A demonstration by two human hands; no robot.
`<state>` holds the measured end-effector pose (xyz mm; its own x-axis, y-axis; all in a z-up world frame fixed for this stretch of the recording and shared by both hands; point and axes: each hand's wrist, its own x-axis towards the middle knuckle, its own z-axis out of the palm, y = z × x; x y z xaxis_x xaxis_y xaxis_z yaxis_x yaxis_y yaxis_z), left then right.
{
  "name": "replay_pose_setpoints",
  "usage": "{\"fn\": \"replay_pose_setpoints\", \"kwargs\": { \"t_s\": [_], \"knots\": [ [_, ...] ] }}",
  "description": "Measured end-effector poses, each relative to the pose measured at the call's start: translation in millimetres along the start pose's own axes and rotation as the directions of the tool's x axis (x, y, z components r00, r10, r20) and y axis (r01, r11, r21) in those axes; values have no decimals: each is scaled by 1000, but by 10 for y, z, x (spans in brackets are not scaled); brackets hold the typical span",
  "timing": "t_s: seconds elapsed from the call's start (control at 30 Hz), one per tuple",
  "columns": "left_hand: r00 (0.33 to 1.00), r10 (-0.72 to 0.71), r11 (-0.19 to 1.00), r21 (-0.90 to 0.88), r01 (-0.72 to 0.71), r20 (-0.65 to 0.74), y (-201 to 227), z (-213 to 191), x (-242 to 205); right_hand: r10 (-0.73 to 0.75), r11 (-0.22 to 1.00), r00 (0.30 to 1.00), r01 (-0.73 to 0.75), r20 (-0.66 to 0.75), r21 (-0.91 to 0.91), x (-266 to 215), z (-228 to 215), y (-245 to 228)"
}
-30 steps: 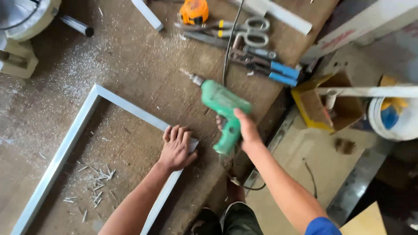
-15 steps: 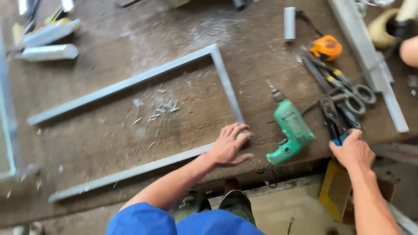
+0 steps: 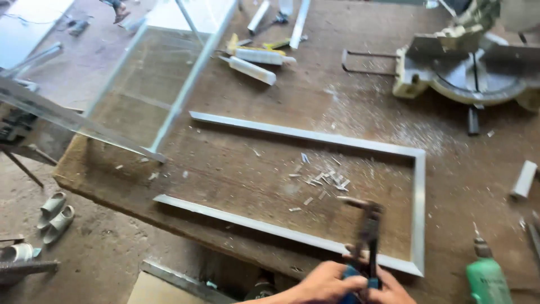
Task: Assembling an aluminum frame by drilling holes and securing joints with a rivet gun.
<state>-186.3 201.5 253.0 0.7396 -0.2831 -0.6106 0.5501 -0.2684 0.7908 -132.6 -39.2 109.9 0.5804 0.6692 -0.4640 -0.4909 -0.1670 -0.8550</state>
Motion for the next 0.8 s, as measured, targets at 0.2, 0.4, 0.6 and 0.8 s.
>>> {"fn": "replay_pose_setpoints", "kwargs": {
  "t_s": [0.2, 0.4, 0.6, 0.8],
  "knots": [
    [883, -153, 875, -476, -88, -444, -569, -1360, -925, -253, 809, 828, -103, -501, -578, 1783, -38, -657],
    [870, -201, 798, -590, -121, -451, -1064, -2036, -1582, -741, 285, 521, -327, -424, -901, 2844, -188, 199],
    [858, -371, 725, -688, 28, -356, -1169, -2181, -1846, -504, 299, 658, -474, -559, -828, 2661, 125, -297],
    [921, -295, 774, -629, 73, -256, -1016, -2178, -1860, -349, 932, 682, 182, -643, -313, 2208, 1609, -1732]
  ]
}}
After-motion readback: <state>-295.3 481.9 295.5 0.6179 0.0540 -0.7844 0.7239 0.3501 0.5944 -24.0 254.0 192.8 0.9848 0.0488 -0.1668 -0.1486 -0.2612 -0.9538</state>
